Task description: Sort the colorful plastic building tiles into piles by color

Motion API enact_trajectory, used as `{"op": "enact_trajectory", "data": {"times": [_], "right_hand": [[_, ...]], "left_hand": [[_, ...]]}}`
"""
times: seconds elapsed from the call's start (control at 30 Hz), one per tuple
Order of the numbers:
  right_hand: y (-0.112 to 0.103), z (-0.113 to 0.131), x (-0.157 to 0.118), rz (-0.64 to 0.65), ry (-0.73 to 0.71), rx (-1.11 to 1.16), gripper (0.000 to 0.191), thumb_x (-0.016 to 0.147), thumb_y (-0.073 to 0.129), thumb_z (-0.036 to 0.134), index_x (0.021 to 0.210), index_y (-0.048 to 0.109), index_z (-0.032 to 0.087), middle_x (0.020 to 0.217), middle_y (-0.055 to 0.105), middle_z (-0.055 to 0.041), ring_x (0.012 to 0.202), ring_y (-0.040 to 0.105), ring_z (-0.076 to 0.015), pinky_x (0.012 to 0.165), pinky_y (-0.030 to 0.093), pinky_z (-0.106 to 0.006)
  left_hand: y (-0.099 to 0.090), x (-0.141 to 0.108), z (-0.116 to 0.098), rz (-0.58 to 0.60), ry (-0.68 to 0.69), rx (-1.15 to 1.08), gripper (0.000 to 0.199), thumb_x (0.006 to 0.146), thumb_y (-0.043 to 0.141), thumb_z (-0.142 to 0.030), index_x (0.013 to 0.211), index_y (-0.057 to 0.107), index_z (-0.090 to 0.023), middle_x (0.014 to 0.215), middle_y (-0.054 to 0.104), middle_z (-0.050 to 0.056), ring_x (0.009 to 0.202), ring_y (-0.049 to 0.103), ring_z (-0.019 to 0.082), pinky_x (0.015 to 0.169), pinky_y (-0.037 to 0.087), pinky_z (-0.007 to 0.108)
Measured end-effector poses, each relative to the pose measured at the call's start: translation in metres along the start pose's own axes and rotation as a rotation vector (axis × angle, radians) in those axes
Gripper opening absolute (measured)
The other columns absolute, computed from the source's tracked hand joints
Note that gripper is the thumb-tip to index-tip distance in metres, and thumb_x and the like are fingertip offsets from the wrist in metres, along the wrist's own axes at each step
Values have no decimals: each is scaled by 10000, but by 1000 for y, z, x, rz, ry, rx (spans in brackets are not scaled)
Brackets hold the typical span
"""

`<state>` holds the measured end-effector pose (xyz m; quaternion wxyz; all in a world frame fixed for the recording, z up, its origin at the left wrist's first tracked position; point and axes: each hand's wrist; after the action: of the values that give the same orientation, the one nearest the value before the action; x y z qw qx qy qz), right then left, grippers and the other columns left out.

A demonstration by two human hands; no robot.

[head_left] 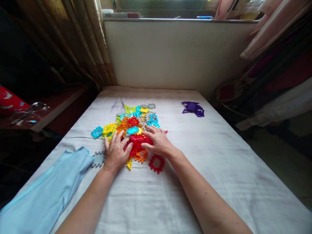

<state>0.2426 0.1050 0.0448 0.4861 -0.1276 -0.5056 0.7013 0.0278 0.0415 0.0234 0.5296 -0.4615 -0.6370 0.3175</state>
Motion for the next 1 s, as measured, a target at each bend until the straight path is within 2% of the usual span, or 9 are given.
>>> {"op": "enact_trajectory", "data": {"times": [0.17,0.27,0.37,0.47,0.57,0.67,0.8,0.9,1.0], "right_hand": [[-2,-1,-22,31,36,-123,346,789,756,408,1104,721,270,1394,590,-125,1330,475,-343,1112,264,-633],[-20,-19,-42,-73,85,-99,388,803,726,338,1181,695,256,1384,601,-129,1272,542,-315,1076,379,-553],[-32,-29,-66,-177,100,-26,281,859,626,288,1123,717,250,1217,702,-95,1117,642,-250,986,484,-420],[-33,-21,-93,-230,143,9,188,901,563,289,943,743,257,960,752,-58,916,683,-209,857,521,-341],[-26,1,-114,-214,132,-9,147,883,618,344,892,736,258,890,734,-54,864,664,-210,809,514,-332],[-17,22,-124,-208,98,-58,208,819,709,385,982,732,258,990,709,-79,952,630,-244,862,503,-373],[-9,32,-124,-176,106,-130,383,764,762,394,1108,706,234,1109,674,-110,1023,590,-282,891,490,-416],[-8,33,-122,-146,92,-163,378,775,753,392,1116,703,236,1131,667,-111,1036,575,-284,886,479,-416],[-8,32,-122,-129,41,-191,307,817,716,382,1087,711,236,1112,675,-106,1037,572,-275,864,469,-404]], "left_hand": [[-8,-9,-4,-44,60,-26,329,942,454,-427,1006,727,-256,1402,588,81,1413,396,335,1192,108,644],[-12,-18,-6,-86,118,-32,297,940,472,-411,1028,696,-238,1385,604,92,1401,418,318,1193,128,630],[-15,-30,-11,-86,202,-51,269,934,485,-377,1057,686,-248,1374,617,81,1392,434,301,1200,135,614],[-17,-41,-18,-59,297,-64,271,928,493,-328,1107,691,-282,1371,621,60,1396,432,286,1209,138,596],[-19,-50,-22,-62,356,-74,283,921,501,-299,1127,695,-305,1362,630,42,1388,444,270,1216,154,571],[-23,-53,-17,-116,302,-74,273,930,483,-308,1098,697,-300,1327,654,33,1364,474,261,1210,186,559],[-29,-50,10,-242,123,-40,265,946,456,-337,1029,697,-266,1259,690,59,1322,520,276,1190,229,563],[-33,-49,32,-281,6,-4,283,946,445,-361,1023,694,-251,1254,687,86,1314,528,291,1186,235,557],[-32,-48,45,-247,-95,28,413,949,403,-422,1174,659,-189,1367,604,162,1346,487,325,1166,277,549]]}}
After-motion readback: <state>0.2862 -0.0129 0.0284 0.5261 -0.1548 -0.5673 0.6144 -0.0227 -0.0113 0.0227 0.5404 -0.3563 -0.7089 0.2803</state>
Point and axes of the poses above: each hand's wrist, its own x-axis towards the middle knuckle, its own y-axis out of the palm, z = x × y
